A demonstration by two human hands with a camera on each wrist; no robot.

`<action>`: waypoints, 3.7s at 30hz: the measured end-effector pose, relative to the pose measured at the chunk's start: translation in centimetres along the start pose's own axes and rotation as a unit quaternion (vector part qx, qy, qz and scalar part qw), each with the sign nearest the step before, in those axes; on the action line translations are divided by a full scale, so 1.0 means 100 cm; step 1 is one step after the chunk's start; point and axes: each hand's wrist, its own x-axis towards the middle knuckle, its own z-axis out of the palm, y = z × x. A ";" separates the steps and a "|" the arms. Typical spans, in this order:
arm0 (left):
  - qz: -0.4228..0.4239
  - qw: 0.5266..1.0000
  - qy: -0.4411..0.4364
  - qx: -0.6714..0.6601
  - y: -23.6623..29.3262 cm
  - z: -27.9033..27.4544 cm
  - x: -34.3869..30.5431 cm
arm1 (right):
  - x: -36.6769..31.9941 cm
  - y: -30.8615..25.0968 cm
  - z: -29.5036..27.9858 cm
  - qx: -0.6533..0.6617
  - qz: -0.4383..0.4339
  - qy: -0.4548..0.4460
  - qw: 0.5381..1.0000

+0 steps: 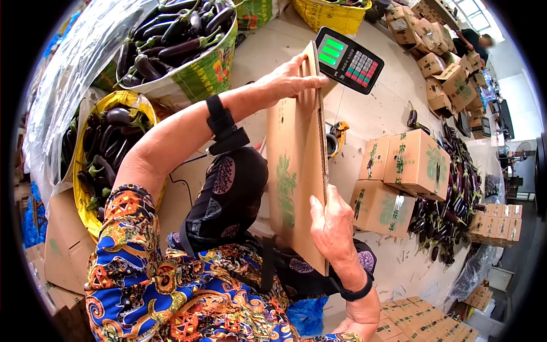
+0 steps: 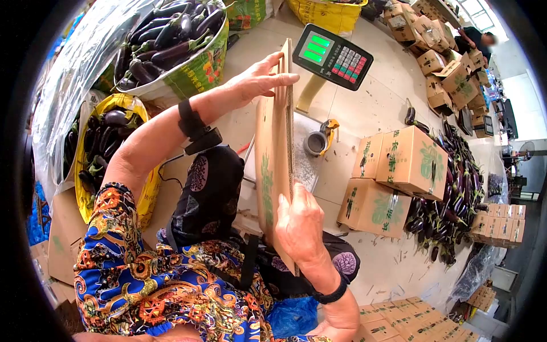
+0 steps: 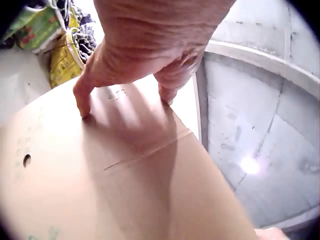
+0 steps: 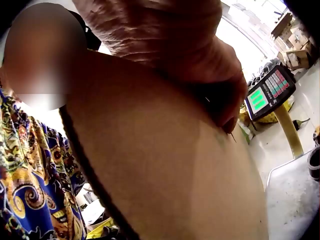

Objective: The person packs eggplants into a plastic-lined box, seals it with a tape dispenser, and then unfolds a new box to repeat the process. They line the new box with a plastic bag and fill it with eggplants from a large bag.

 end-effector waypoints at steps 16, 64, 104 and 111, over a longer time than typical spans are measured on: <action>0.020 0.999 0.022 0.043 0.040 -0.041 -0.052 | 0.020 0.016 -0.002 0.239 0.105 -0.040 0.964; 0.102 0.977 0.059 0.180 -0.003 -0.020 -0.058 | 0.143 0.091 0.025 -0.303 -0.395 0.085 0.863; -0.030 0.956 -0.064 0.283 -0.015 -0.008 -0.026 | 0.122 0.345 0.066 0.112 0.338 -0.065 0.932; -0.065 0.964 -0.051 0.253 -0.009 0.004 -0.019 | 0.180 0.341 0.118 -0.010 0.403 -0.017 0.915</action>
